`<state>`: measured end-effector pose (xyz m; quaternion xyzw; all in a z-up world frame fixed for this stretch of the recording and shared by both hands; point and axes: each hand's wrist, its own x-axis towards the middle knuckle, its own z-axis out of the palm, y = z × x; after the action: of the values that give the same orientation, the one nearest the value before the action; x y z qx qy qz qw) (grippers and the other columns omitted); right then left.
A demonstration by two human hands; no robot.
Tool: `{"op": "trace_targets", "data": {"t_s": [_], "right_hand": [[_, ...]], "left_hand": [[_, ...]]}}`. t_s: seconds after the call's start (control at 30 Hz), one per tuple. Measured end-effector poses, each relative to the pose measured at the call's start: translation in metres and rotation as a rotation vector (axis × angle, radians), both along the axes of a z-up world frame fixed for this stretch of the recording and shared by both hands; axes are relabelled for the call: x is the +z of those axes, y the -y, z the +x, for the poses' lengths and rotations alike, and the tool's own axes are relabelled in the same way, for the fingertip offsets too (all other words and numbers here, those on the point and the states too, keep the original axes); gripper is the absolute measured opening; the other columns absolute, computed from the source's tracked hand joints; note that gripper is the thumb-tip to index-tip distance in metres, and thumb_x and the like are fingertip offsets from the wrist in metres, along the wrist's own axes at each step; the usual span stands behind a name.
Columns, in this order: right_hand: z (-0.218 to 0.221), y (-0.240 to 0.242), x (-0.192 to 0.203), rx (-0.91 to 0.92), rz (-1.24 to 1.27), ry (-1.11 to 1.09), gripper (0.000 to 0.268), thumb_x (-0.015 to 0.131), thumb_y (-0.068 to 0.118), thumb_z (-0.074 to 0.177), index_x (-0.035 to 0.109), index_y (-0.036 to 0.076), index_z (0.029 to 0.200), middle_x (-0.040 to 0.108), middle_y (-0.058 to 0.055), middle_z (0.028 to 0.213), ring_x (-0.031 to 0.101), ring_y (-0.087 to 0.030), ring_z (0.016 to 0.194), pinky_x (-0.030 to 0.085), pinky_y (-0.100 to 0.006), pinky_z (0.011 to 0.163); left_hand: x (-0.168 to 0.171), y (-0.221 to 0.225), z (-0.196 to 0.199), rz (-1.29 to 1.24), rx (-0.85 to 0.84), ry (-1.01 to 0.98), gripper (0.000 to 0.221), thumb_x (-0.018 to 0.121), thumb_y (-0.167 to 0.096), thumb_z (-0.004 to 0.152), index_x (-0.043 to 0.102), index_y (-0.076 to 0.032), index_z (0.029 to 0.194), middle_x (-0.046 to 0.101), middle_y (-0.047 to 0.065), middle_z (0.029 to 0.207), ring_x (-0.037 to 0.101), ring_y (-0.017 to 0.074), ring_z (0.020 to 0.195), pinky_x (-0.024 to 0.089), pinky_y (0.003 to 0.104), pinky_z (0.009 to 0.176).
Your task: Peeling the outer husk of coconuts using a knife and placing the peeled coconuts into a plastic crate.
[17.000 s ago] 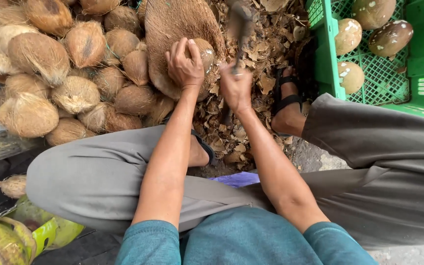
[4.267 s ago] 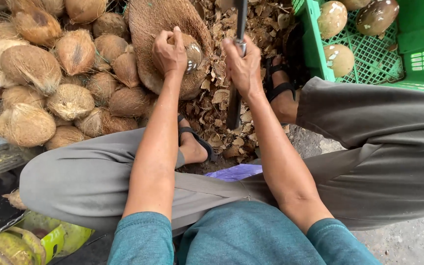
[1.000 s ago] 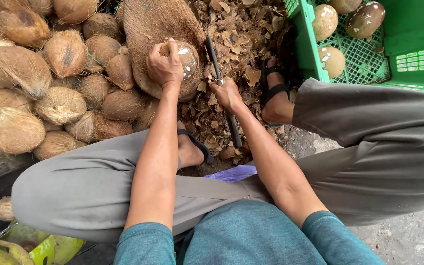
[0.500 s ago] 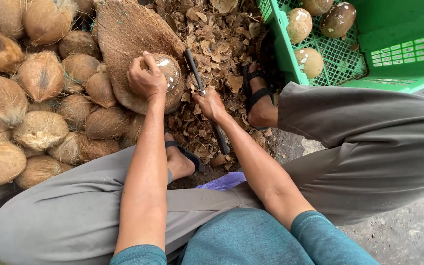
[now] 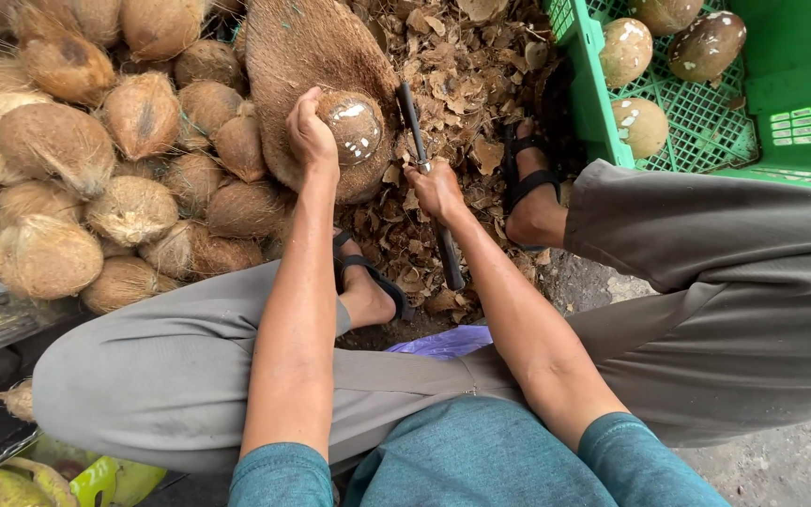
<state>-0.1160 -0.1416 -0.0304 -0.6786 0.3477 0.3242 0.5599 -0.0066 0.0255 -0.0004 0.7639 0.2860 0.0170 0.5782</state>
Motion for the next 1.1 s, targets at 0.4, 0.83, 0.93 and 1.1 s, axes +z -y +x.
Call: {"op": "trace_targets", "data": {"t_s": [0.4, 0.83, 0.93, 1.1], "right_hand": [[-0.001, 0.006, 0.04, 0.056, 0.02, 0.178, 0.032, 0.055, 0.032, 0.107, 0.052, 0.014, 0.081, 0.049, 0.003, 0.065, 0.038, -0.008, 0.046, 0.035, -0.025, 0.04], [-0.001, -0.005, 0.072, 0.067, -0.049, 0.417, 0.035, 0.054, 0.031, 0.104, 0.044, 0.021, 0.072, 0.047, 0.006, 0.062, 0.037, -0.009, 0.045, 0.038, -0.028, 0.041], [0.007, 0.006, 0.079, 0.037, 0.007, 0.508, 0.034, 0.055, 0.038, 0.101, 0.045, 0.02, 0.074, 0.045, 0.007, 0.062, 0.034, -0.007, 0.047, 0.033, -0.026, 0.04], [0.007, 0.0, 0.076, -0.121, 0.144, 0.839, 0.04, 0.054, 0.041, 0.1, 0.039, 0.023, 0.068, 0.04, 0.009, 0.058, 0.032, -0.007, 0.042, 0.03, -0.026, 0.035]], "left_hand": [[0.0, 0.015, -0.007, 0.351, -0.148, 0.024, 0.071, 0.028, -0.085, 0.073, 0.066, -0.028, 0.091, 0.062, -0.006, 0.091, 0.056, 0.0152, 0.084, 0.04, 0.032, 0.071], [-0.02, 0.056, -0.004, 0.552, 0.004, 0.128, 0.033, 0.036, -0.05, 0.091, 0.052, -0.026, 0.075, 0.066, -0.006, 0.072, 0.053, 0.0143, 0.068, 0.036, 0.034, 0.072], [-0.029, 0.058, 0.001, 0.666, 0.022, 0.183, 0.032, 0.039, -0.048, 0.093, 0.049, -0.024, 0.075, 0.058, -0.007, 0.069, 0.047, 0.013, 0.063, 0.036, 0.032, 0.069], [-0.025, 0.059, -0.001, 0.616, 0.015, 0.106, 0.032, 0.036, -0.051, 0.091, 0.052, -0.025, 0.08, 0.069, -0.004, 0.08, 0.053, 0.0169, 0.072, 0.035, 0.032, 0.066]]}}
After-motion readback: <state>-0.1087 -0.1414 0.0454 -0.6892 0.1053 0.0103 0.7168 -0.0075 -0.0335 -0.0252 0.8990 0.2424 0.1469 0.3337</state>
